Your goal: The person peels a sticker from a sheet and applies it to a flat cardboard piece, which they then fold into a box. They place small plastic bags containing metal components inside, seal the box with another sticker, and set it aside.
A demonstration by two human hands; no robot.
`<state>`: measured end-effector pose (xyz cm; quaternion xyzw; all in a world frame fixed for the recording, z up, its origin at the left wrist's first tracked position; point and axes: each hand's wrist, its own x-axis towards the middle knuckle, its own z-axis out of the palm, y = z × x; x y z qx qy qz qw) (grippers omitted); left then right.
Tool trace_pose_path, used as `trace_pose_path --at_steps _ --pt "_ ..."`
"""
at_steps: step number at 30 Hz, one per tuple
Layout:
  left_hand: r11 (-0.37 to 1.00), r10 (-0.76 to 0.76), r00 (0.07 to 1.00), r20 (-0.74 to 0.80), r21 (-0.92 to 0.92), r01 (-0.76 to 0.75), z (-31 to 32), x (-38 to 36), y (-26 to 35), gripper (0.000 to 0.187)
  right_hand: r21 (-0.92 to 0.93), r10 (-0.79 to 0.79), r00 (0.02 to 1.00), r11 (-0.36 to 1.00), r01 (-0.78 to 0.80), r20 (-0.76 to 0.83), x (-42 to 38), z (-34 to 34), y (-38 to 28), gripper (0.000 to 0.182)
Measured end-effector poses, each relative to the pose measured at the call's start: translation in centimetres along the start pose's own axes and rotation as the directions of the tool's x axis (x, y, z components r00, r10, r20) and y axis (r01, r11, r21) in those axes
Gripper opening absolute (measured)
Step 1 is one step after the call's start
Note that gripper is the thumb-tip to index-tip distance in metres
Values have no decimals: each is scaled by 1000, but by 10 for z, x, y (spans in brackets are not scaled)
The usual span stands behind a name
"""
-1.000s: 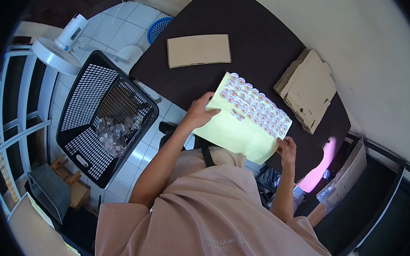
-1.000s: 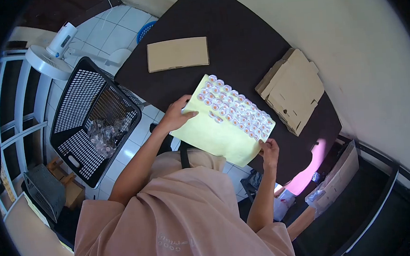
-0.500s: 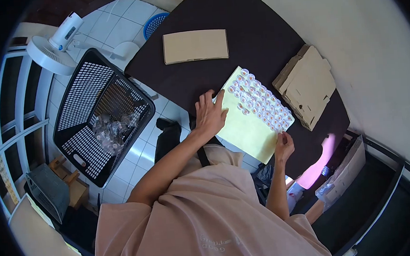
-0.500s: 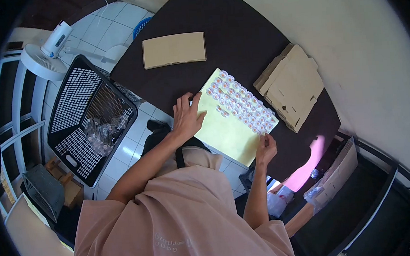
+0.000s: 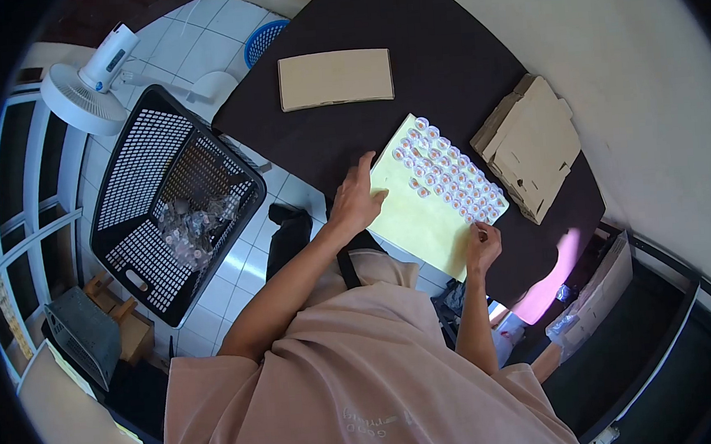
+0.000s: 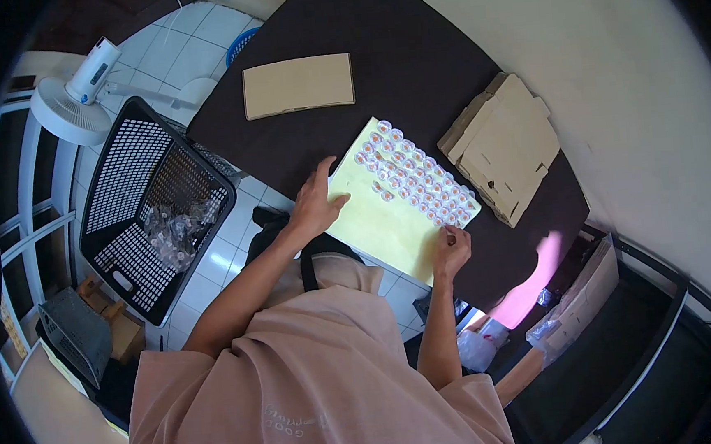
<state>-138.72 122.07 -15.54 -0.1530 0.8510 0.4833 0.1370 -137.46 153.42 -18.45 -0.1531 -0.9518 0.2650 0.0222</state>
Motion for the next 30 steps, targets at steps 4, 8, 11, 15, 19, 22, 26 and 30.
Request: trace_pose_path --at_steps 4,8,11,15,19,22,26,30 --pt "997 -71 997 29 -11 72 -2 5 -7 74 145 124 992 982 -118 -35 9 0 25 18" --pt "974 -169 980 102 -135 182 -2 12 -19 60 90 304 945 951 -294 -124 24 -10 38 22" --pt "994 -83 996 26 -71 84 -2 8 -19 50 150 451 892 883 -445 -7 28 -15 40 26" --pt "999 -14 1000 0 30 14 -10 -5 -5 46 228 458 885 856 -464 81 28 -21 39 16" --pt "993 106 984 -140 71 -97 -6 -8 -15 43 613 380 857 599 -515 349 28 -53 12 12" --pt "986 -104 994 35 -127 108 -21 -10 -19 35 707 260 845 465 -533 467 29 -87 -30 7" --pt "985 47 996 76 -169 -34 -46 -25 5 32 827 38 882 331 -454 469 37 -131 -69 21" --pt "783 153 968 200 -622 5 -77 -20 80 31 866 -117 931 421 -270 347 61 -181 -87 54"
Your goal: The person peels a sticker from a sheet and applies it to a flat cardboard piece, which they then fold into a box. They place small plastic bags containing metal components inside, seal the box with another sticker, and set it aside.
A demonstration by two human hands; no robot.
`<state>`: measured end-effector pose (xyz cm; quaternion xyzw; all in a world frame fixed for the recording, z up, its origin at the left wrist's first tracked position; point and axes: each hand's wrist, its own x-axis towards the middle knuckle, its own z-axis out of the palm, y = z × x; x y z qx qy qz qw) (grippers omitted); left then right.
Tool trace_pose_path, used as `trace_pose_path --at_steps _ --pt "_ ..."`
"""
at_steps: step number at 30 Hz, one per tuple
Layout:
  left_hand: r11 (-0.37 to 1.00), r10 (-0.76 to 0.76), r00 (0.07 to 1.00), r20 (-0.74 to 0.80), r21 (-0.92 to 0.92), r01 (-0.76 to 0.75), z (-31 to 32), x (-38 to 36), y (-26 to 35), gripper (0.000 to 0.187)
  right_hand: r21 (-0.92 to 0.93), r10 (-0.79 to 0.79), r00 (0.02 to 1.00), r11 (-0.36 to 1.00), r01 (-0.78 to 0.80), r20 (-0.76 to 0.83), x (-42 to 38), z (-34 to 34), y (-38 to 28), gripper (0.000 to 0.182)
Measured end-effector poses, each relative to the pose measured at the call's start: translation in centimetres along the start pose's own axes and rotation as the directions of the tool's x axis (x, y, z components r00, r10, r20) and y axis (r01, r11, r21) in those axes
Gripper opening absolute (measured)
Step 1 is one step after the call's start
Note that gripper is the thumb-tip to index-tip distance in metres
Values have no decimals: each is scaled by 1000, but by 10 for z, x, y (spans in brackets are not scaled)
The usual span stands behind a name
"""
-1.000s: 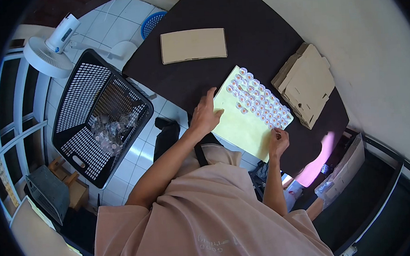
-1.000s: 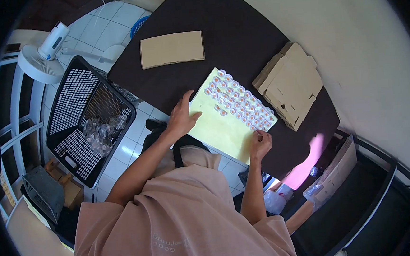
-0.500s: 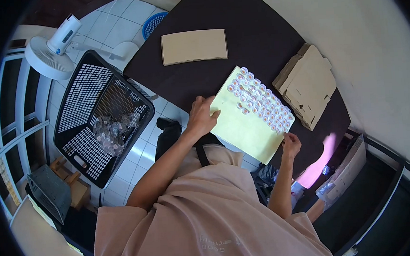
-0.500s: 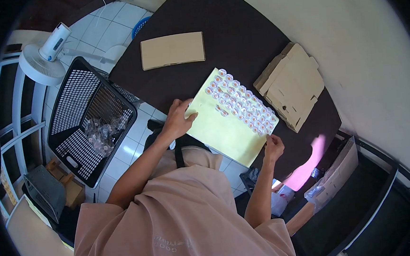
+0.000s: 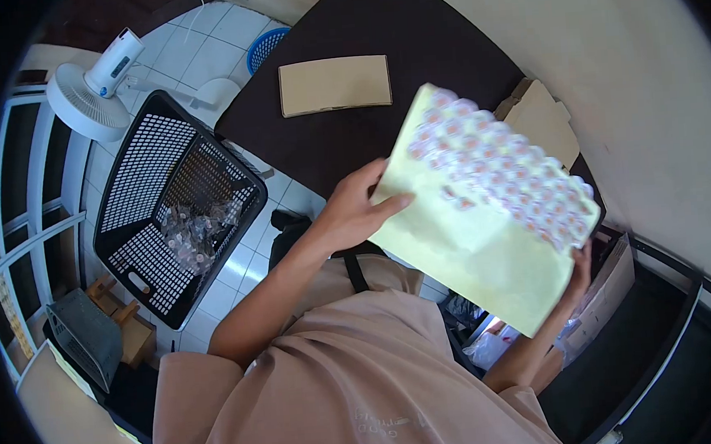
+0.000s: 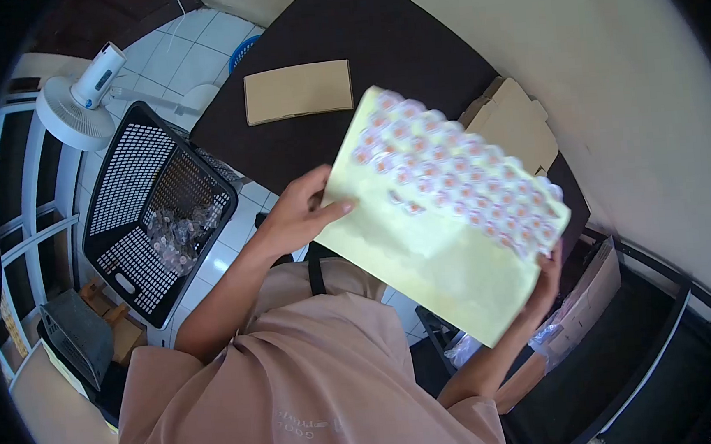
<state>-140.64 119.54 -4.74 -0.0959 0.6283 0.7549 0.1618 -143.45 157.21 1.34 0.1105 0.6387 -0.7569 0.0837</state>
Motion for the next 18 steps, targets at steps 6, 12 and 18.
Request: trace_pose_path --at_steps 6,12,18 --pt "920 339 922 190 139 -367 50 112 69 28 -593 -666 743 626 506 -68 -2 -45 -54 47" --pt "933 351 845 403 -71 -354 30 113 89 29 61 -270 932 954 293 -243 -76 -69 -22 67" --pt "955 -20 873 487 268 -128 -52 152 -12 36 197 48 974 976 -93 220 -73 -25 81 90"
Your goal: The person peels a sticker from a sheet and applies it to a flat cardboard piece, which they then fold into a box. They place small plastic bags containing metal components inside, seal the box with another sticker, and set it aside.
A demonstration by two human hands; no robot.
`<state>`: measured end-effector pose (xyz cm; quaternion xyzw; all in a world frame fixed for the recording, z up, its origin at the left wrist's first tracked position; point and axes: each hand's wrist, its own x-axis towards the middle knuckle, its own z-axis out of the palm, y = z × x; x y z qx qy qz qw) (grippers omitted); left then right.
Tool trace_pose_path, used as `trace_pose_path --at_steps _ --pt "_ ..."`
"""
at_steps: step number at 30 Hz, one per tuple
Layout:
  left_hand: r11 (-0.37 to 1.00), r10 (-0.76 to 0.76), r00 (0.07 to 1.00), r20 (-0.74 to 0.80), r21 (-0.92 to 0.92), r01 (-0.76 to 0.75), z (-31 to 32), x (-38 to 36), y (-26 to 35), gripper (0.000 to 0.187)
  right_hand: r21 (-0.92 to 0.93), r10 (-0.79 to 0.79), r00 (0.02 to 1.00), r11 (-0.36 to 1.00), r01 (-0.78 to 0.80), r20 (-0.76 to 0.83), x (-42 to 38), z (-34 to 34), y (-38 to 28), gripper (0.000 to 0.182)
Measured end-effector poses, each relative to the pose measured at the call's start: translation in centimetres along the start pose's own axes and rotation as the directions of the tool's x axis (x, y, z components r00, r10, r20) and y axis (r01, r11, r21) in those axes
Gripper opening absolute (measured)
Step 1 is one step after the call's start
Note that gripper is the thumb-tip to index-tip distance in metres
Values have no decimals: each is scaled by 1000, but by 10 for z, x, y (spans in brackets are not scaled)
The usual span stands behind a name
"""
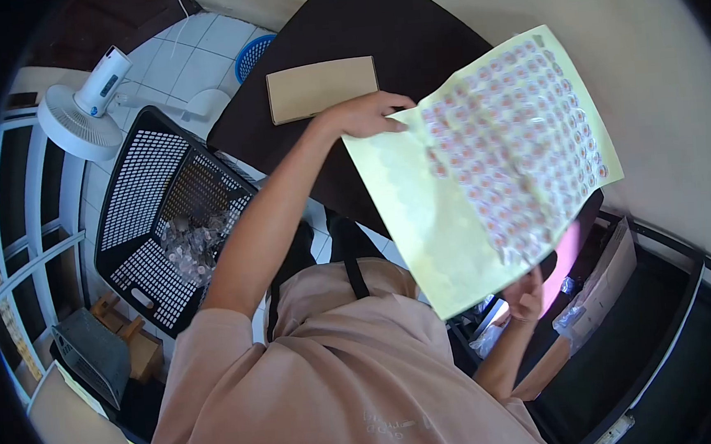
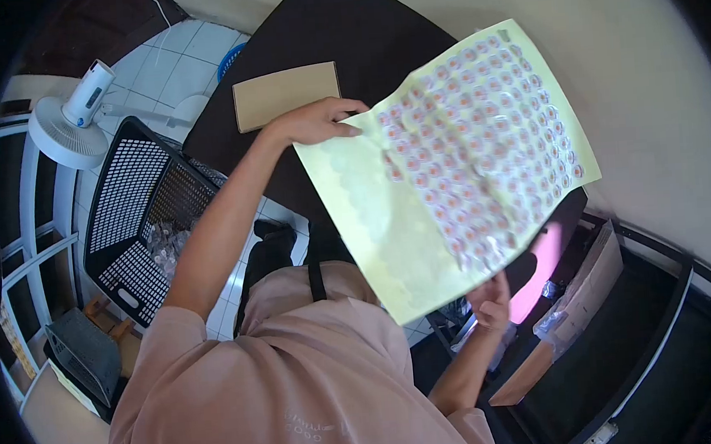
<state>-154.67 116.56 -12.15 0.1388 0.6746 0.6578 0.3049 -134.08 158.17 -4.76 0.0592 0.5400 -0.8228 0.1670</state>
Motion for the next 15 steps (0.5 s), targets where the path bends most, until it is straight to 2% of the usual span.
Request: trace_pose_path --at_steps 1,2,3,5,7,9,10,12,13,15 --pt "984 -63 997 51 172 54 -11 3 -15 38 166 77 996 983 -81 33 3 -4 18 89" --pt "935 -133 987 92 342 94 -20 6 -24 40 254 67 998 965 -67 9 11 1 30 86" --pt "934 -134 987 91 344 95 -27 8 -27 40 338 55 998 940 -48 -11 22 3 39 83" --pt "802 -313 948 51 549 236 -34 9 -33 42 366 207 931 927 -87 -302 38 -20 57 75" --pt "798 -316 946 70 560 225 -38 13 -36 41 308 215 863 949 -73 -458 60 -14 53 71" --pt "835 -297 944 144 519 184 -41 16 -34 40 262 235 807 959 -103 -542 80 -18 51 66" --pt "834 -297 943 150 521 180 -40 16 -29 40 265 234 805 959 -99 -546 88 -25 52 66" --pt "827 -322 928 186 533 180 -38 17 -23 41 139 273 779 962 -237 -564 102 -31 54 50" --pt "827 -323 926 193 534 177 -38 19 -22 41 142 273 775 962 -235 -569 106 -27 57 50" --pt "797 -343 916 207 581 167 -39 23 -19 40 23 188 769 975 -220 -611 109 -15 60 34"
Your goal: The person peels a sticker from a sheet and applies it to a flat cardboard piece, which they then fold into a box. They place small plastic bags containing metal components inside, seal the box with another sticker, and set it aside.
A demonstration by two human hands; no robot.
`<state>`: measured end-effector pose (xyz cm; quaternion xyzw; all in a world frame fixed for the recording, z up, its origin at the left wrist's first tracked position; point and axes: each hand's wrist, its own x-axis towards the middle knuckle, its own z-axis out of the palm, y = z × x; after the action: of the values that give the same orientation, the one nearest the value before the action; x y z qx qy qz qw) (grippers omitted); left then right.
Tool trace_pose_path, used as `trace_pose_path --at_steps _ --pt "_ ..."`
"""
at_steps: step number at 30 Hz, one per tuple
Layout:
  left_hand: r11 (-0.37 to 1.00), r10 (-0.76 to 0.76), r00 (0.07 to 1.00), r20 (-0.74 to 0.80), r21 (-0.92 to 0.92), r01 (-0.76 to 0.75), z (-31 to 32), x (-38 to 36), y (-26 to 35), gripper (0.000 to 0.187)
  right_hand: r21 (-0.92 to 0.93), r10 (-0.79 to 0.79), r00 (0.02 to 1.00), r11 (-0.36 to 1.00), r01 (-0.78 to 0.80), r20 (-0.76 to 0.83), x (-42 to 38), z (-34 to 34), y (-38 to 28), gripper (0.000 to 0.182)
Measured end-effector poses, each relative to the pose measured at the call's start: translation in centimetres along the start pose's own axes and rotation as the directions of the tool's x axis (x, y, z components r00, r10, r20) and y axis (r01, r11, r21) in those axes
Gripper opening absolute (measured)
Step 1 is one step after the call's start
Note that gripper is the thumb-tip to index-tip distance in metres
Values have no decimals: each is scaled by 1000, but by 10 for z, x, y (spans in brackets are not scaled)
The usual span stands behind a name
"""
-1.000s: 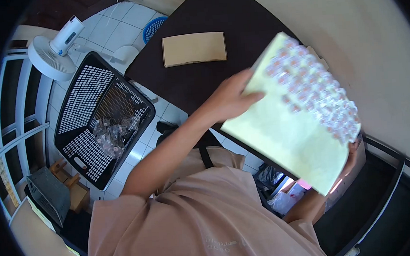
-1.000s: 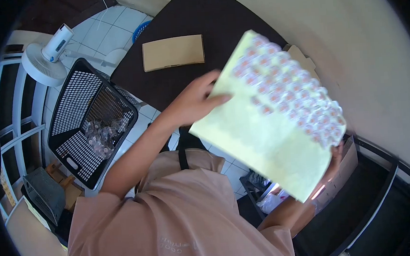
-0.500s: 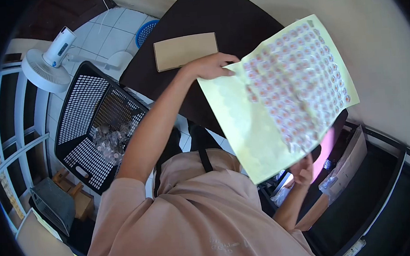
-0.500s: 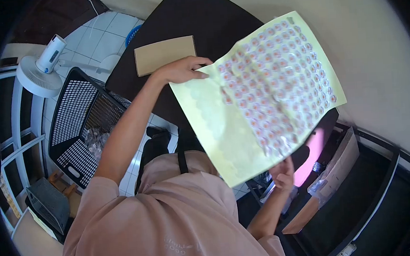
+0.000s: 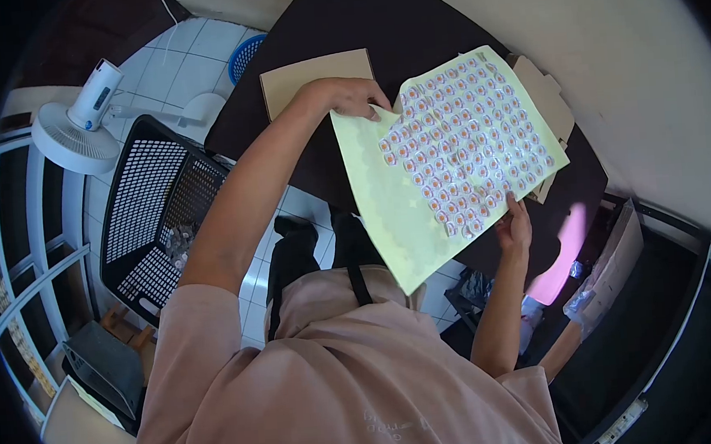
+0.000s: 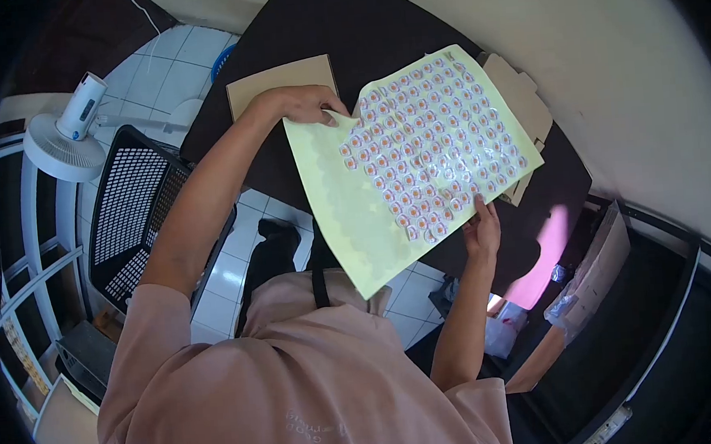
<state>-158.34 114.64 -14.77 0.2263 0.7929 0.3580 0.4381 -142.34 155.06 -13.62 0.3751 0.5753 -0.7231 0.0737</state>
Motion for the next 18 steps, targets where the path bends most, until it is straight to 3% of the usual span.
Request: trace_pose_path --at_steps 1,3,4,6,8,10,11,12,13,14,16,17,18 --pt "1000 3 1000 5 2 -3 -2 1 -1 40 3 0 1000 1000 0 -6 -6 -2 1 34" --pt "993 77 981 -179 -76 -92 -7 2 -4 45 57 -16 1000 998 16 4 -28 -16 5 32" --pt "992 84 981 -174 -74 -98 -12 -6 6 45 59 -20 1000 998 20 -4 -42 -25 11 32" --pt "940 27 988 -154 -333 -77 -23 -23 18 52 183 36 999 982 -37 14 -74 -43 39 35" --pt "923 57 974 -217 -361 -134 -13 -23 9 58 320 116 992 943 -95 -50 -102 -57 77 37" --pt "808 -99 906 -411 -565 -168 4 -26 7 58 408 261 963 887 -215 -62 -128 -68 115 37" --pt "838 -76 881 -467 -508 -197 19 -24 -4 61 442 311 948 860 -253 -62 -141 -65 131 37" --pt "910 -50 799 -599 -358 -211 40 -26 0 58 476 360 931 830 -291 -58 -151 -60 145 37" --pt "954 1 671 -741 -201 -223 60 -28 4 53 522 406 910 796 -308 -82 -155 -58 158 37" --pt "979 72 523 -849 -41 -202 79 -33 11 49 518 429 899 791 -325 -91 -155 -60 173 26" --pt "990 -11 421 -907 -68 -122 109 -50 36 39 476 453 890 794 -378 -48 -147 -63 188 27" --pt "984 -1 435 -900 -78 -157 126 -55 41 36 477 459 887 790 -384 -45 -144 -58 185 27" --pt "982 54 438 -897 -31 -184 144 -59 44 33 365 470 882 829 -425 -41 -143 -47 175 27"
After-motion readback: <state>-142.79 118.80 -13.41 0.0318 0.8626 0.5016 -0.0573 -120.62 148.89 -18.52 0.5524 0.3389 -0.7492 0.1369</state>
